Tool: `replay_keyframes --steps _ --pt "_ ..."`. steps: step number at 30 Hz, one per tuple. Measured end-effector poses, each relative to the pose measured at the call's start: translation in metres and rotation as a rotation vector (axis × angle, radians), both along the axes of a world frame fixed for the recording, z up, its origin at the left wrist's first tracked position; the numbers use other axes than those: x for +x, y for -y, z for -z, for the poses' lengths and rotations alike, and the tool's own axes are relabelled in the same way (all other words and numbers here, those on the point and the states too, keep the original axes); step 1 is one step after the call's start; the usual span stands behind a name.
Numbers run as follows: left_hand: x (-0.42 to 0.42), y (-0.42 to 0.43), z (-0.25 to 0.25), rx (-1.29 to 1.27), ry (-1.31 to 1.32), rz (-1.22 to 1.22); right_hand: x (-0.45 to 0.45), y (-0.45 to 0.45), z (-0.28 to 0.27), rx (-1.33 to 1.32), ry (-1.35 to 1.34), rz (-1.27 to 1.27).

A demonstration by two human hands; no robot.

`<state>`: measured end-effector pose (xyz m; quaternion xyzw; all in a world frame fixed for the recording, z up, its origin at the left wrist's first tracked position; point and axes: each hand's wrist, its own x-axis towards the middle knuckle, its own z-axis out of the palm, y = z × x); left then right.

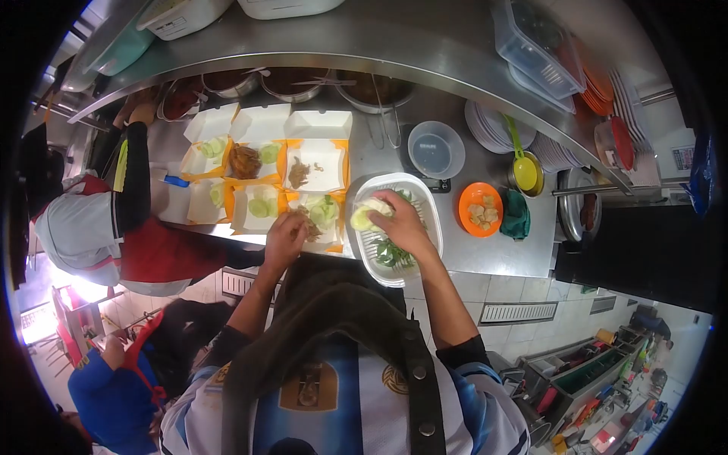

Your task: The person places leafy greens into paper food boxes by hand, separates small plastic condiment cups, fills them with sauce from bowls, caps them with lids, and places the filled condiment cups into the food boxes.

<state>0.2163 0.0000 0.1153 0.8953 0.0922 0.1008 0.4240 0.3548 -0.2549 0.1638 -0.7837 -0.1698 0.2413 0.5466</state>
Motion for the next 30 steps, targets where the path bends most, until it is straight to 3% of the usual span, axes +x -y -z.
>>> replay_keyframes --steps 3,5,7,8,10,16,17,19,20,23,24,26,30 --pt "0.006 0.004 -0.007 -0.083 -0.007 -0.051 0.010 -0.021 0.005 0.083 -0.119 0.019" --pt "0.008 0.007 -0.005 -0.124 0.037 -0.055 0.025 -0.047 0.002 0.046 -0.045 -0.015" --pt "0.008 0.008 0.002 -0.128 0.044 -0.008 0.040 -0.079 0.001 -0.175 0.287 -0.011" --pt "0.007 0.008 0.005 -0.134 0.042 0.050 0.049 -0.097 0.002 -0.176 0.293 -0.015" --pt "0.000 0.009 0.011 -0.146 0.029 0.086 0.065 -0.126 0.007 -0.312 0.553 -0.165" --pt "-0.009 0.007 0.022 -0.154 0.103 0.135 0.084 -0.151 0.018 -0.639 0.595 -0.321" --pt "-0.010 0.008 0.018 -0.199 0.060 0.114 0.083 -0.150 0.025 -0.653 0.585 -0.316" --pt "-0.009 0.007 0.020 -0.191 0.053 0.135 0.084 -0.147 0.045 -0.580 0.809 -0.244" --pt "-0.009 0.007 0.023 -0.154 0.069 0.142 0.081 -0.144 0.049 -0.685 0.947 -0.210" --pt "-0.011 0.007 0.028 -0.115 0.068 0.150 0.068 -0.115 0.012 -0.602 1.008 -0.005" --pt "-0.010 0.008 0.028 -0.104 0.058 0.137 0.067 -0.097 -0.001 -0.616 1.000 0.005" --pt "-0.009 0.007 0.026 -0.082 0.079 0.159 0.065 -0.044 -0.022 -0.445 0.399 -0.057" --pt "-0.006 0.008 0.029 -0.024 0.098 0.196 0.031 0.045 -0.018 -0.552 0.131 -0.123"
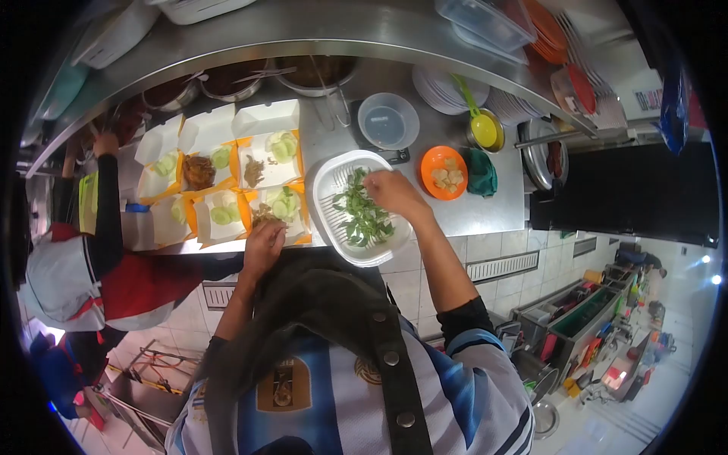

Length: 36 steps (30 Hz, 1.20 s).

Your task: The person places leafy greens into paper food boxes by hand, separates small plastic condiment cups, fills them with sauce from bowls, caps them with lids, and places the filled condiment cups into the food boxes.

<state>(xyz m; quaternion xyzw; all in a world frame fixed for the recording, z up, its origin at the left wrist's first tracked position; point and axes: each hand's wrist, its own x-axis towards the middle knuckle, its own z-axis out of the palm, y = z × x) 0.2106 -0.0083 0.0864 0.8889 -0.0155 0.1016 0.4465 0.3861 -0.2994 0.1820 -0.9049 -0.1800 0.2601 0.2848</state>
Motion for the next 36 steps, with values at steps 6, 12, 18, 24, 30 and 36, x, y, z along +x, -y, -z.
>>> replay_keyframes --steps 6,12,18,24,30,36 --pt "0.012 0.008 -0.015 0.015 -0.151 0.064 -0.054 -0.006 0.044 -0.266 0.148 0.054" --pt "0.033 0.033 -0.043 -0.020 -0.074 0.133 -0.055 -0.018 0.067 -0.239 0.178 0.166" --pt "0.017 0.049 -0.053 -0.059 -0.050 0.180 -0.050 0.014 0.046 -0.008 0.311 0.176" --pt "-0.007 0.053 -0.047 -0.174 -0.247 0.272 -0.042 0.017 0.011 0.051 0.211 0.225" --pt "-0.016 0.055 -0.047 -0.213 -0.479 0.246 -0.030 0.032 -0.003 0.149 0.259 0.190" --pt "-0.022 0.060 -0.030 -0.202 -0.369 0.272 -0.019 0.026 0.006 0.497 0.036 0.307"
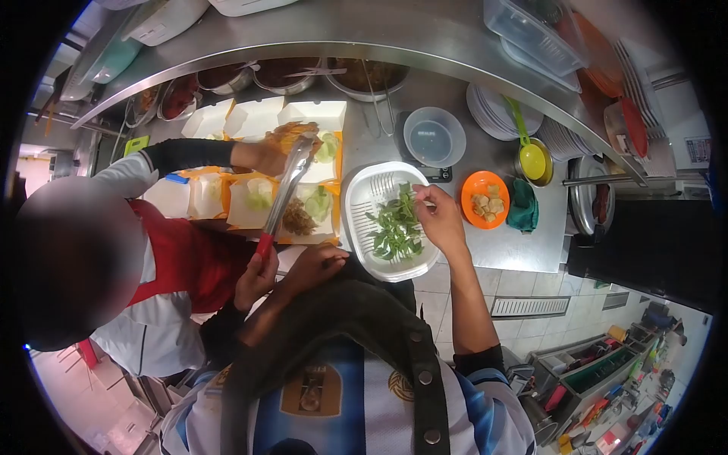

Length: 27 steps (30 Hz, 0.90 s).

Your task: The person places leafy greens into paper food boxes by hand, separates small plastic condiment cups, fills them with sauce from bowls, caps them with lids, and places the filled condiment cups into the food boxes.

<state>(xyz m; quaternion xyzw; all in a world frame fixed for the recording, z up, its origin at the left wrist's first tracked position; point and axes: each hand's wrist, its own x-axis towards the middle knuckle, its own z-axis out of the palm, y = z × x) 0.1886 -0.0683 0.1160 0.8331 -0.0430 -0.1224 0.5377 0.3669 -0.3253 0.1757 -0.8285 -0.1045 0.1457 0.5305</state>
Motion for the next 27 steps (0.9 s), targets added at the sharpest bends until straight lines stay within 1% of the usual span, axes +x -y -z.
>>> replay_keyframes --steps 1,2,4,5,7,8,10,11,13,14,16,17,19,22,27 --pt "0.000 0.001 0.000 0.006 0.021 -0.005 0.001 0.000 0.005 0.185 -0.070 0.003" --pt "-0.001 0.002 0.001 0.007 0.022 -0.009 0.002 0.002 0.008 0.186 -0.069 -0.001" --pt "-0.003 0.004 0.001 0.024 -0.029 -0.013 0.002 0.004 0.008 0.366 -0.303 0.011" --pt "-0.004 0.004 0.002 0.023 -0.030 -0.018 0.001 0.003 0.010 0.364 -0.305 0.006" --pt "-0.005 0.005 0.003 0.018 -0.069 -0.008 0.000 -0.003 0.012 0.536 -0.393 0.117" --pt "-0.005 0.006 0.004 0.016 -0.069 -0.011 -0.001 -0.005 0.011 0.533 -0.394 0.114" --pt "-0.005 0.008 0.004 0.046 -0.047 -0.016 -0.003 -0.014 -0.003 0.481 -0.500 0.247" --pt "-0.006 0.009 0.005 0.044 -0.045 -0.017 -0.003 -0.014 -0.003 0.479 -0.499 0.246" --pt "-0.008 0.009 0.007 0.039 -0.033 -0.063 -0.003 -0.012 0.001 0.255 -0.353 0.110" --pt "-0.008 0.009 0.009 0.037 -0.033 -0.063 -0.003 -0.010 0.004 0.252 -0.352 0.110" --pt "-0.010 0.010 0.014 0.020 -0.034 -0.109 -0.004 -0.005 0.014 0.173 -0.278 -0.026" --pt "-0.011 0.011 0.016 0.019 -0.034 -0.114 -0.005 -0.004 0.018 0.172 -0.278 -0.030" --pt "-0.010 0.012 0.016 -0.005 0.072 -0.145 -0.006 -0.004 0.021 0.200 -0.297 -0.067" --pt "-0.007 0.013 0.013 -0.045 0.135 -0.163 -0.009 -0.007 0.021 0.179 -0.331 -0.090" --pt "-0.006 0.014 0.015 -0.025 0.207 -0.178 -0.007 -0.007 0.028 0.193 -0.327 -0.142"
